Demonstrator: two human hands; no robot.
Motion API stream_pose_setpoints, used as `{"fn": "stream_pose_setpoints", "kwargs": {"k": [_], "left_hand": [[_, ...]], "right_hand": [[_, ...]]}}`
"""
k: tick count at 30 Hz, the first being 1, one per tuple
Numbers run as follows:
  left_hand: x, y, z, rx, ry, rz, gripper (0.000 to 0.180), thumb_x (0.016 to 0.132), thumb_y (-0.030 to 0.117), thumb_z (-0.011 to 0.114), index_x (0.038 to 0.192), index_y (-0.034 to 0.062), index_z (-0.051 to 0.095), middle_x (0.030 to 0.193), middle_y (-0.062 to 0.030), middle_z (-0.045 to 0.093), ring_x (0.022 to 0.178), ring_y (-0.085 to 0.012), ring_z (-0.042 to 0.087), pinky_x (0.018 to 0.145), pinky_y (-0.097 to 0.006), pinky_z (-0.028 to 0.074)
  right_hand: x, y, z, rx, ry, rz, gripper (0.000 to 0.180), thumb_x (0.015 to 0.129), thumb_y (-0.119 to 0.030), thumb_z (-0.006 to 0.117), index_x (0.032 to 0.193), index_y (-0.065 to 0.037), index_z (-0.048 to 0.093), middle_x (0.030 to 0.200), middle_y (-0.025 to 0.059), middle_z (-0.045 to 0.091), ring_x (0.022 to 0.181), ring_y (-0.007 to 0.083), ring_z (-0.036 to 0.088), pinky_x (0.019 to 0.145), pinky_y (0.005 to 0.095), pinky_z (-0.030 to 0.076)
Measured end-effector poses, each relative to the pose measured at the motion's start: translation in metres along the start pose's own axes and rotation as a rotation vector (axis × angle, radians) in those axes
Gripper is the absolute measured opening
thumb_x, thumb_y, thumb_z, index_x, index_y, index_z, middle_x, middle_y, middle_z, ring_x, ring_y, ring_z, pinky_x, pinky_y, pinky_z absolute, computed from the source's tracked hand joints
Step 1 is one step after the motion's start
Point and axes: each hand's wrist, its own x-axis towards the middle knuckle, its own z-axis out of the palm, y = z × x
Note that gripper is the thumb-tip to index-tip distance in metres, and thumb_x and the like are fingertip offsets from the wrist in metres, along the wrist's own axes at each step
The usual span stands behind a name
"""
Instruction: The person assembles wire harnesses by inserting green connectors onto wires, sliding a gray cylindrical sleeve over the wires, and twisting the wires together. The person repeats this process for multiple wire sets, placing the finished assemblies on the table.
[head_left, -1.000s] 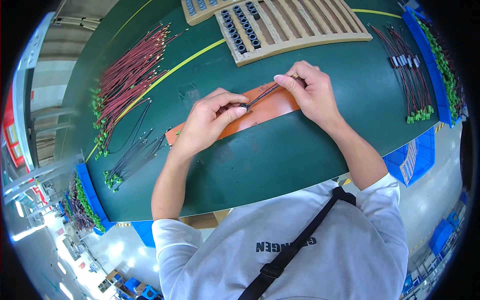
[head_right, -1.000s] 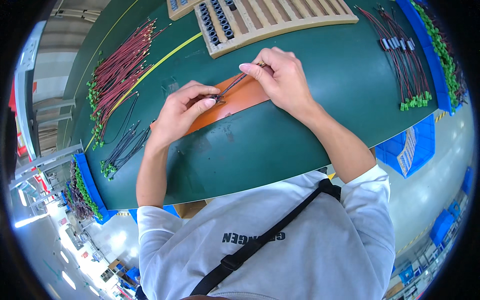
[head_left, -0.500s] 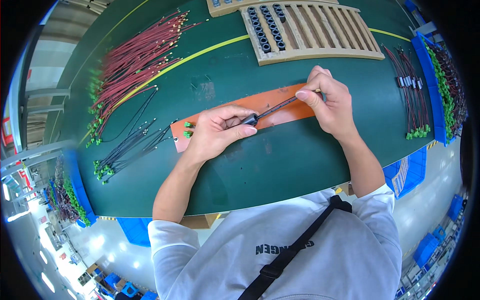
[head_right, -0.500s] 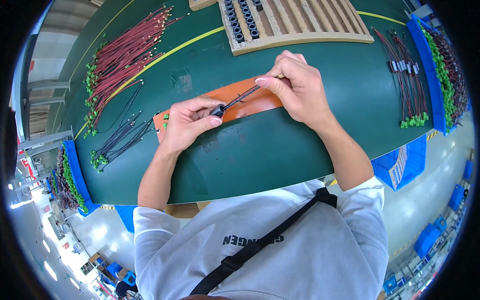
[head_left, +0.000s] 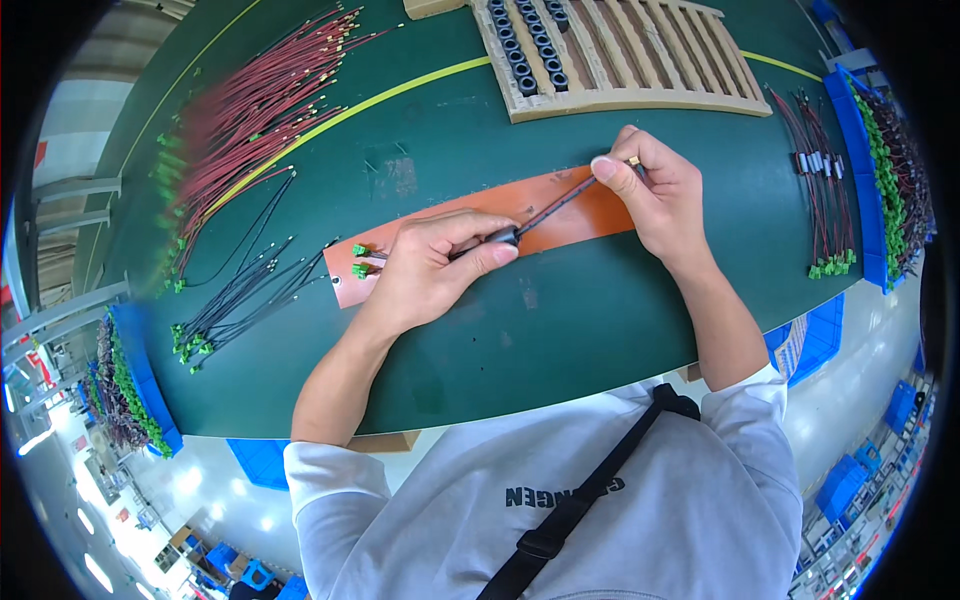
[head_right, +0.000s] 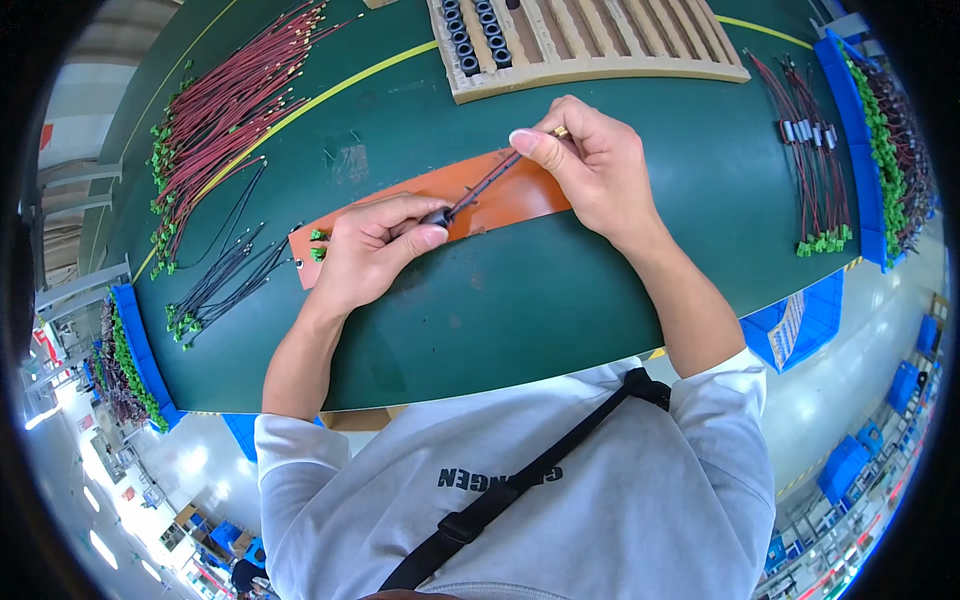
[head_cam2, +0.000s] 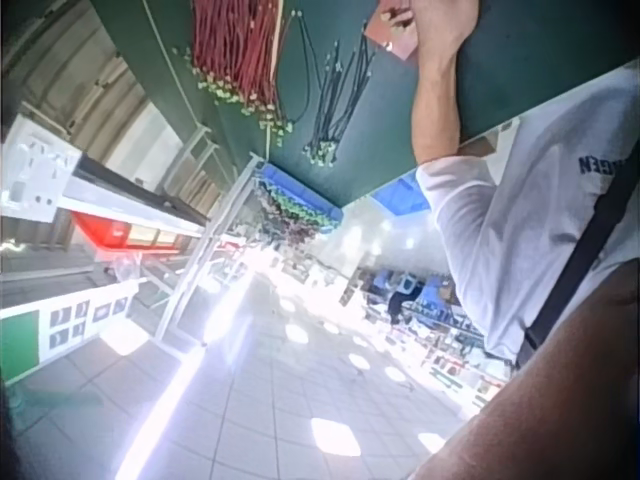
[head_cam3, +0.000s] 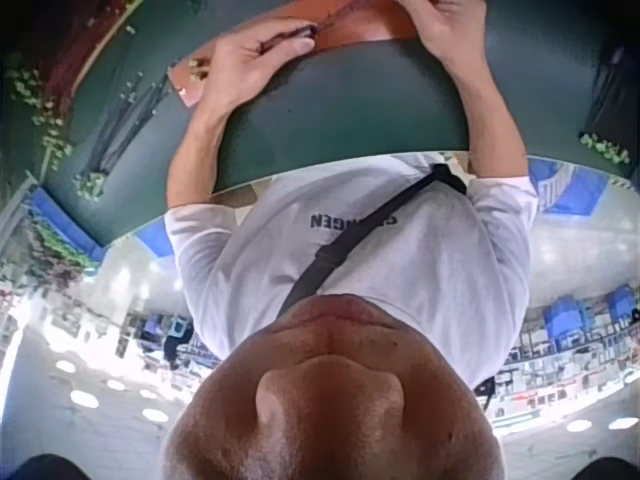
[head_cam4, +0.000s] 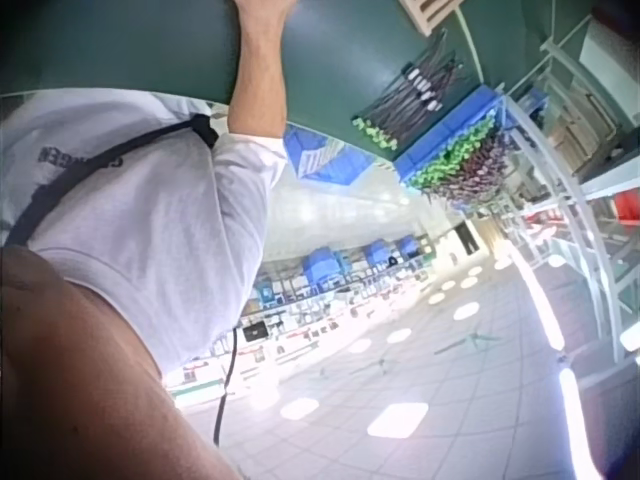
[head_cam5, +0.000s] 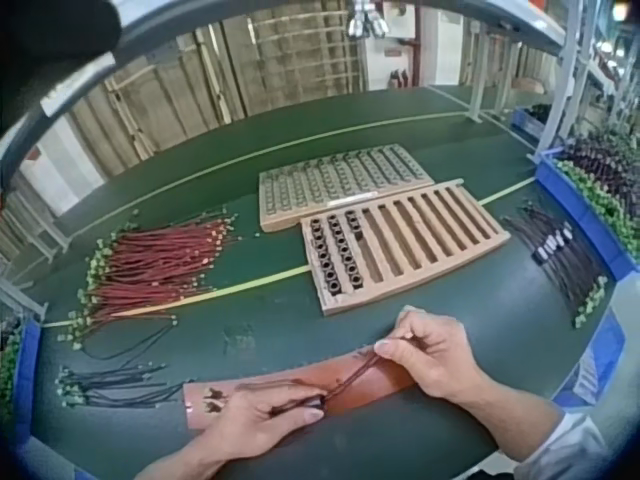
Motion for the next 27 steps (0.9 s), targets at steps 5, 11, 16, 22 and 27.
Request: {"fn": "stream_pose_setpoints", "kwargs": {"k": [5,11,16,22,27], "left_hand": [[-0.003,0.001,-0.002,0.202,0.058,0.227,0.039,0.092,0.007,0.074,0.129,-0.0024,0.068,0.1,-0.0076,0.07,0.089,-0.0145,0.06,0.082,-0.029,0.049],[-0.005,-0.011,0.004,0.255,0.134,0.304,0.041,0.093,0.007,0.073,0.132,-0.0019,0.066,0.097,-0.0092,0.066,0.086,-0.0183,0.059,0.079,-0.03,0.048],[-0.005,-0.008,0.005,0.265,0.105,0.376,0.039,0.092,0.005,0.072,0.131,-0.0012,0.067,0.098,-0.0103,0.067,0.086,-0.0194,0.061,0.078,-0.032,0.05],[-0.006,0.0,0.012,0.403,0.38,0.534,0.048,0.091,-0.002,0.073,0.137,-0.0014,0.057,0.105,-0.0121,0.072,0.09,-0.0181,0.07,0.079,-0.029,0.056],[-0.011,-0.004,0.016,0.465,0.423,0.627,0.068,0.089,-0.008,0.074,0.146,-0.0011,0.038,0.099,-0.0116,0.07,0.088,-0.0145,0.07,0.076,-0.026,0.057]], "right_hand": [[-0.007,-0.015,0.019,0.319,0.021,0.136,0.012,0.098,-0.011,0.072,0.102,0.0,0.071,0.089,-0.0019,0.065,0.079,0.0047,0.056,0.07,0.0207,0.047],[-0.013,-0.018,0.043,0.28,-0.088,0.21,0.018,0.102,-0.012,0.065,0.1,0.003,0.075,0.095,0.0028,0.071,0.075,0.0072,0.062,0.063,0.022,0.049],[-0.011,-0.02,0.041,0.231,-0.097,0.229,0.022,0.102,-0.012,0.064,0.095,0.005,0.077,0.093,0.005,0.075,0.075,0.0073,0.064,0.063,0.0236,0.052],[-0.008,-0.033,0.047,0.019,-0.195,-0.03,0.02,0.095,-0.016,0.073,0.108,0.0,0.075,0.105,0.009,0.069,0.095,0.0166,0.066,0.081,0.0302,0.055],[-0.023,-0.027,0.079,0.364,-0.15,0.001,0.022,0.102,-0.014,0.064,0.114,0.004,0.071,0.115,0.0107,0.066,0.109,0.0188,0.064,0.092,0.0313,0.053]]}}
